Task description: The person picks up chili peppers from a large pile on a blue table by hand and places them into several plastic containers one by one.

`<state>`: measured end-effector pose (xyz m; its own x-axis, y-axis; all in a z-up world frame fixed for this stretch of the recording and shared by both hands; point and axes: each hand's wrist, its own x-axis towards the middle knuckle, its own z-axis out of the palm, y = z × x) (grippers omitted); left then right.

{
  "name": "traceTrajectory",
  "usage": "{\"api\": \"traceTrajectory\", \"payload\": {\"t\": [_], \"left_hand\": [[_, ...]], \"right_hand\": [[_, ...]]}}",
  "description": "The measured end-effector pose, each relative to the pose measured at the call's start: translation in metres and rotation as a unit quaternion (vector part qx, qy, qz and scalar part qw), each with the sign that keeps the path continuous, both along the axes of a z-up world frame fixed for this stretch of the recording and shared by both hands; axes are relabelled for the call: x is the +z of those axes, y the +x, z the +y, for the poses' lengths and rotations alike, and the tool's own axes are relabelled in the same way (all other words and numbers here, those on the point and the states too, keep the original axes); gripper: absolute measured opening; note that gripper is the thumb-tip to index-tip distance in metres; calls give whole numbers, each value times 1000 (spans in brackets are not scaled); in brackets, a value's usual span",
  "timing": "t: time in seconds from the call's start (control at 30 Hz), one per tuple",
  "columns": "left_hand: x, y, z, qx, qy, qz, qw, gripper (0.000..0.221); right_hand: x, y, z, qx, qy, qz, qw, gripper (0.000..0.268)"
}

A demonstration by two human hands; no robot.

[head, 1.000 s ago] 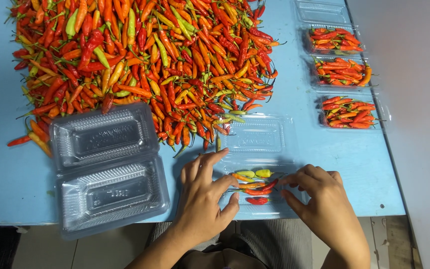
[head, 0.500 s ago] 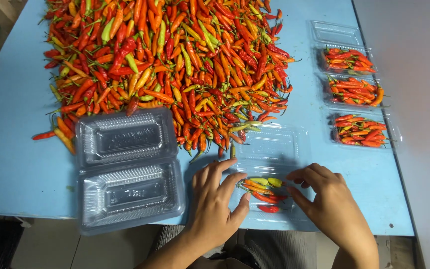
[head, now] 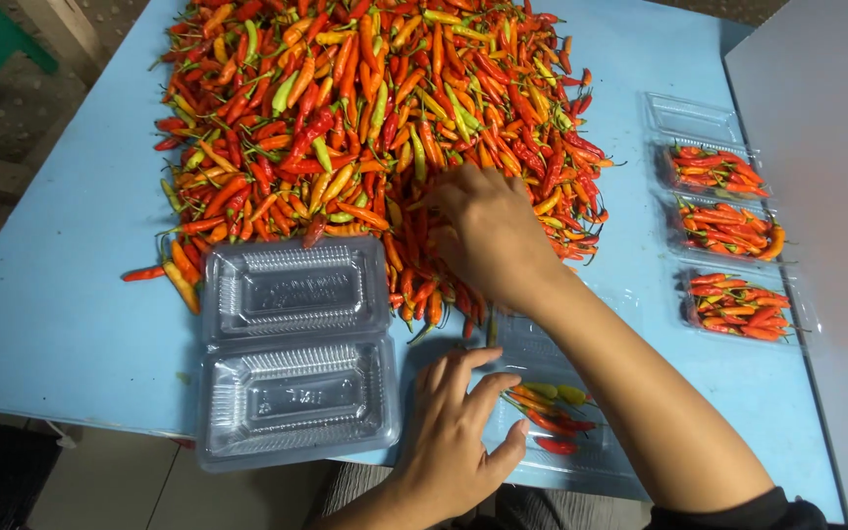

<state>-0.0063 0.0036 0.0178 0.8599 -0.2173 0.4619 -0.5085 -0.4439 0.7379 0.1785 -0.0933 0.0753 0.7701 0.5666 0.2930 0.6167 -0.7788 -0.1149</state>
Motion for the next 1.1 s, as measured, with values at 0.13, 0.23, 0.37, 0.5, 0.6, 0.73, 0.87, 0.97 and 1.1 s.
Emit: {"api": "traceTrajectory", "payload": {"t": [0.13, 0.23, 0.37, 0.5, 0.6, 0.73, 0.87, 0.97, 1.1], "left_hand": [[-1, 0, 1, -7, -9, 0, 1000, 33], [-3, 1, 0, -15, -17, 3, 1000, 33], [-4, 1, 1, -22, -19, 10, 1000, 35], [-8, 2, -2, -14, -51, 1, 999, 36], [-4, 2, 1, -10, -25, 10, 1000, 36], [-3, 2, 0, -16, -17, 25, 999, 36], [-2, 3, 1, -10, -17, 17, 1000, 37], [0, 2, 2, -14, -12, 23, 1000, 36], [1, 2, 4, -19, -19, 26, 999, 36]], "right_hand": [[3, 50, 9, -6, 62, -42, 997, 43], [1, 74, 19, -22, 76, -82, 993, 41], [6, 74, 25, -39, 47, -13, 998, 63], [9, 50, 14, 9, -35, 0, 999, 49], [-2, 26, -5, 60, -40, 54, 996, 47], [-1, 4, -36, 93, -15, 65, 993, 37], [11, -4, -63, 97, 0, 148, 984, 32], [14, -4, -82, 60, 19, 180, 982, 16], [9, -2, -101, -18, 82, 168, 982, 13]]}}
